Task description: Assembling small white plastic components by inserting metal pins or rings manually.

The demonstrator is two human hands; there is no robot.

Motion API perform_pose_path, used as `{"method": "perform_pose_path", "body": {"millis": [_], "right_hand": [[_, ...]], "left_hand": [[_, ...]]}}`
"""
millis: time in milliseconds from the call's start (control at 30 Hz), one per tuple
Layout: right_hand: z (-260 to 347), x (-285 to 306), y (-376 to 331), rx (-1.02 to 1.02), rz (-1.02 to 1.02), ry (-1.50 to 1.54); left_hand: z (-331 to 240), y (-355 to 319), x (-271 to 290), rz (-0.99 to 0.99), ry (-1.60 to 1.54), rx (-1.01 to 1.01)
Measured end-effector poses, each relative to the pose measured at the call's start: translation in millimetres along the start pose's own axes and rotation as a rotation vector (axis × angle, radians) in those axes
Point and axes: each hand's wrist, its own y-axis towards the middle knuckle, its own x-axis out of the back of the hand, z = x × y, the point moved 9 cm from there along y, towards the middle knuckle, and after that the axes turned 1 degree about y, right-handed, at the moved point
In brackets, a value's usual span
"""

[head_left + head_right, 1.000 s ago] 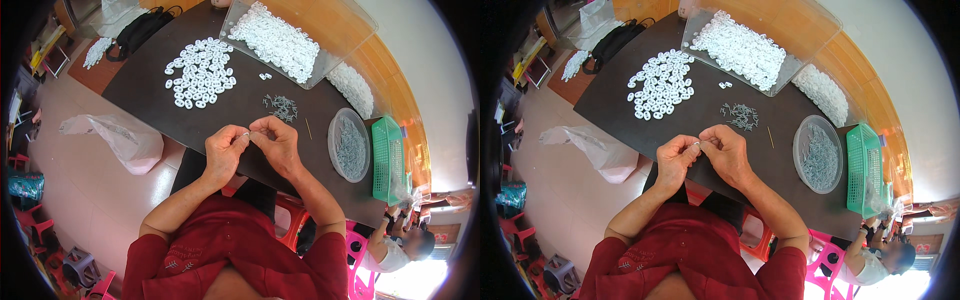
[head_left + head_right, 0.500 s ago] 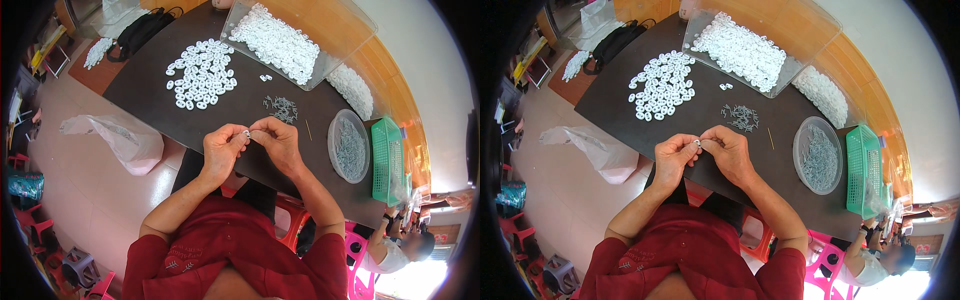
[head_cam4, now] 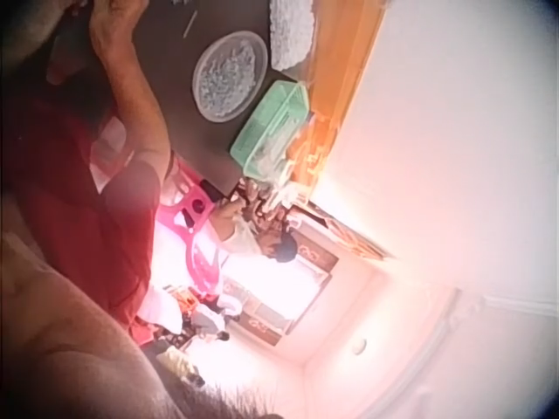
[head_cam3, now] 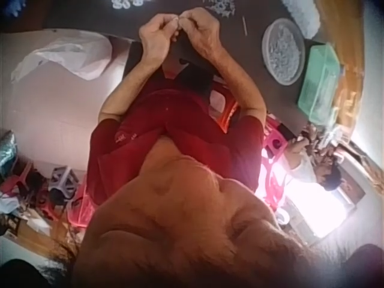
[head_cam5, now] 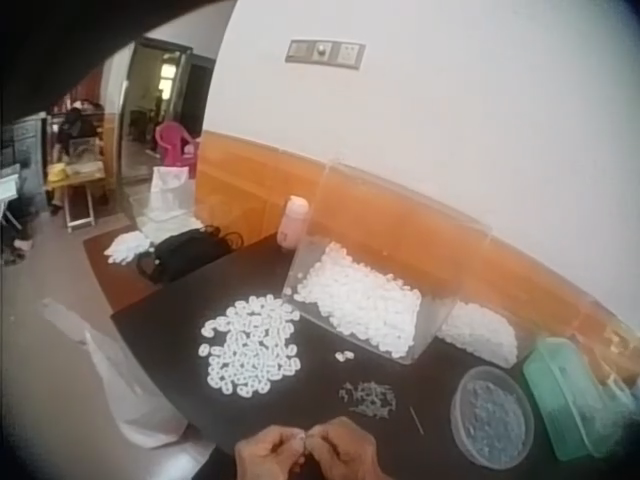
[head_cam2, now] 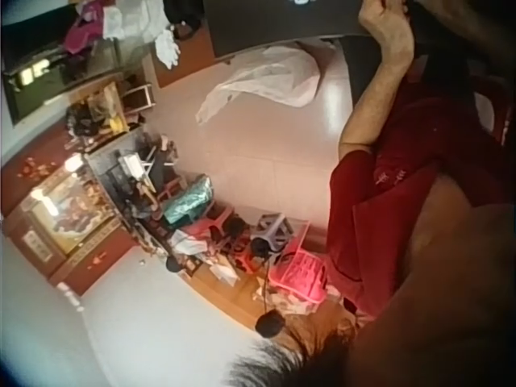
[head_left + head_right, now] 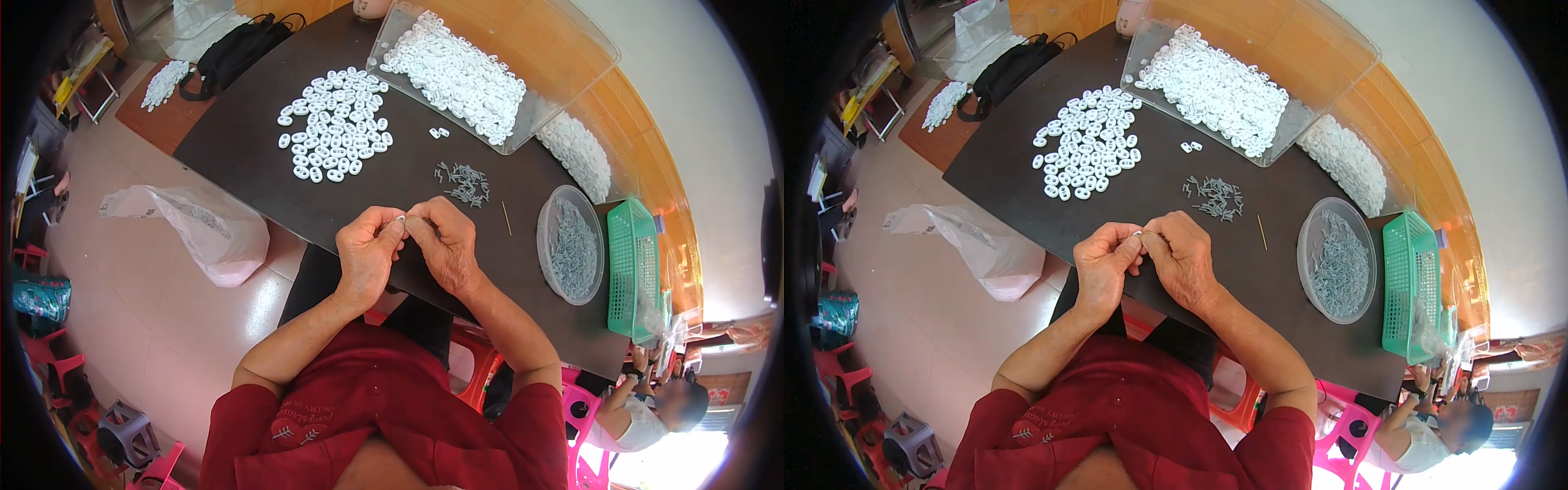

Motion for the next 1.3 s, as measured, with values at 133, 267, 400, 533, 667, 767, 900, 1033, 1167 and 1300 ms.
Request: {"method": "perform_pose_path", "body": {"millis": [133,267,400,533,667,767,900,1033,1167,1300], "right_hand": [[1,0,2,0.034,-0.006,0.011],[8,0,6,0.088,0.011,-0.055],[4,-1,14,-0.012,0.052,0.092],[-13,10,43,-0.038,-0.061,-0.112],[-20,-9,77,0.15,-0.072,-0.378],[-20,-24,89,0.271,-0.093,-0.521],[-18,-41,91,0.358,-0.046,-0.619],[-17,-42,89,0.35,0.003,-0.635],[-15,-40,80,0.359,0.035,-0.649],[-19,-38,79,0.264,0.103,-0.549]], "left_hand": [[0,0,-1,0.001,-0.032,-0.004],[1,3,1,0.002,-0.064,-0.002],[-3,5,7,0.028,-0.173,-0.01],[-6,3,11,0.013,-0.205,0.013],[-4,3,11,0.054,-0.2,-0.005],[-4,3,10,0.064,-0.203,-0.002],[-2,4,12,0.065,-0.22,0.004],[-4,5,12,0.045,-0.221,-0.022],[-4,5,11,0.075,-0.207,-0.032],[-5,4,11,0.085,-0.209,-0.031]]}}
